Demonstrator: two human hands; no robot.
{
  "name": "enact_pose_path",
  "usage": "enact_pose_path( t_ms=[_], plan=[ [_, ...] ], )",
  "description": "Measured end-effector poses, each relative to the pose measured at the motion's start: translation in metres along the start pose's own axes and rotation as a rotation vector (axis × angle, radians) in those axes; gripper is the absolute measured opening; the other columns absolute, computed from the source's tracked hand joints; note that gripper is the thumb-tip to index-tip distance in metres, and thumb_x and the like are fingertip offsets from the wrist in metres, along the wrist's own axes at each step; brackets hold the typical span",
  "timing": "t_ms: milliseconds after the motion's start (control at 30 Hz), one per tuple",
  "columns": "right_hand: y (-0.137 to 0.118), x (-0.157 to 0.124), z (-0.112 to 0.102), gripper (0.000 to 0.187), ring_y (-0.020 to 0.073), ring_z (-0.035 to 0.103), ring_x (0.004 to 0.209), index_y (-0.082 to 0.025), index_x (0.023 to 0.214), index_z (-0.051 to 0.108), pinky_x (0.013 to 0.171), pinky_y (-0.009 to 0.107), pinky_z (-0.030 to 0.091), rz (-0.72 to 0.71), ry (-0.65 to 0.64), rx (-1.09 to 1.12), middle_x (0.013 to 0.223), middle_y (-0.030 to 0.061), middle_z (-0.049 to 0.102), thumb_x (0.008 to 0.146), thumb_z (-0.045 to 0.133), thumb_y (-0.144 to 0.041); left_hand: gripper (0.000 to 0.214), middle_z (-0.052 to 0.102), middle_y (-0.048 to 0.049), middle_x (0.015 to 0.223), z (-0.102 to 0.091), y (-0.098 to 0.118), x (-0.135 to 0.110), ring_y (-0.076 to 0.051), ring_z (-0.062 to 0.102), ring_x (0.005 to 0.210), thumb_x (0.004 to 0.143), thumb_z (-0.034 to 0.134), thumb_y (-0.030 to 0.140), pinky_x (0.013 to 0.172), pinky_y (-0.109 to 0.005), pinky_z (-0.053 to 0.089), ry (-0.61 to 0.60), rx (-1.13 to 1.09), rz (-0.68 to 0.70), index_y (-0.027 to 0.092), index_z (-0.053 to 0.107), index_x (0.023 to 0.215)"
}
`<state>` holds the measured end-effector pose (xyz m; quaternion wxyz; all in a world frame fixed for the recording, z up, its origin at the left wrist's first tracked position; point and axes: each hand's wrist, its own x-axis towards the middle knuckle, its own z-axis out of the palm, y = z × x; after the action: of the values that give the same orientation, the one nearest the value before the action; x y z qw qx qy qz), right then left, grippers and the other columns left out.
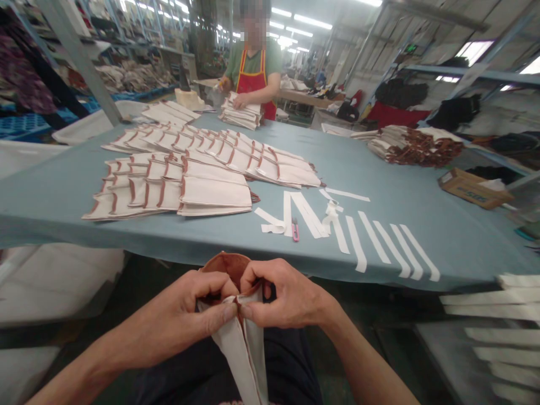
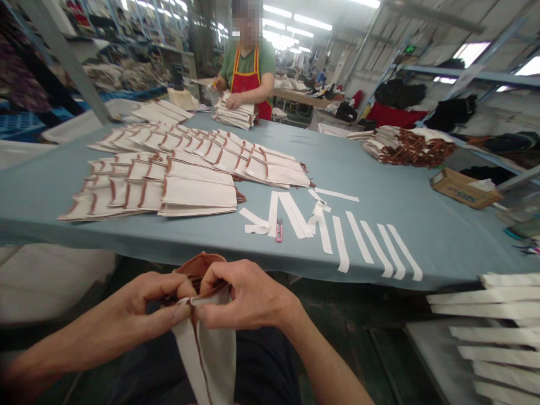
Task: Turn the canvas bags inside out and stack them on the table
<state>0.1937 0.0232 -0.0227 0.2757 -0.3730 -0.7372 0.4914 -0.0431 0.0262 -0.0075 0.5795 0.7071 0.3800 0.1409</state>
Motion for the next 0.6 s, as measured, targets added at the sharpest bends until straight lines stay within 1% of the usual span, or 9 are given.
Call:
enact_pose_path(
  t_ms=[133,233,367,500,600],
  plan=[
    [-0.002,0.001,0.003,0.018,0.0080,0.046,0.061,-0.019,0.080,0.065,0.058,0.020,0.036,-0.026,0.008,-0.039,0.071,-0.0086,0.058,0.081,0.082,-0.023,0.028,0.055,0.0034,0.075,0.002,0.001,-0.003,-0.016,0.049,0.071,0.094,0.056,0.041,0.065,-0.025,0.039,0.033,0.034,0.008,0.020,0.058,0.075],
    [-0.009,0.001,0.006,0.015,0.0081,0.047,0.061,-0.020,0.079,0.064,0.059,0.020,0.037,-0.026,0.014,-0.063,0.072,-0.0079,0.060,0.080,0.079,-0.018,0.026,0.047,0.0054,0.069,0.003,0.001,-0.004,-0.014,0.044,0.067,0.089,0.055,0.035,0.060,-0.025,0.035,0.075,0.122,0.024,0.023,0.049,0.068],
    [-0.013,-0.001,0.008,0.013,0.0089,0.051,0.062,-0.020,0.079,0.064,0.058,0.020,0.039,-0.024,-0.016,-0.012,0.073,-0.0061,0.062,0.084,0.075,-0.018,0.030,0.034,0.0077,0.064,0.003,0.002,-0.006,-0.011,0.033,0.059,0.089,0.054,0.030,0.053,-0.026,0.026,0.071,0.191,0.085,0.024,0.038,0.064],
    [-0.012,-0.003,0.005,0.014,0.0090,0.052,0.062,-0.019,0.082,0.064,0.059,0.019,0.042,0.011,-0.057,0.075,0.073,-0.0054,0.063,0.088,0.076,-0.022,0.033,0.033,0.0079,0.063,0.003,0.004,-0.007,-0.011,0.032,0.057,0.096,0.049,0.027,0.053,-0.025,0.026,0.035,0.220,0.170,0.024,0.037,0.065],
    [-0.011,-0.004,0.001,0.019,0.0102,0.056,0.066,-0.018,0.087,0.067,0.063,0.020,0.046,0.045,-0.104,0.132,0.077,-0.0036,0.066,0.093,0.079,-0.030,0.031,0.034,0.0078,0.062,0.006,-0.002,-0.007,-0.010,0.033,0.057,0.094,0.049,0.025,0.053,-0.024,0.026,0.083,0.223,0.205,0.023,0.040,0.065]
  ],
)
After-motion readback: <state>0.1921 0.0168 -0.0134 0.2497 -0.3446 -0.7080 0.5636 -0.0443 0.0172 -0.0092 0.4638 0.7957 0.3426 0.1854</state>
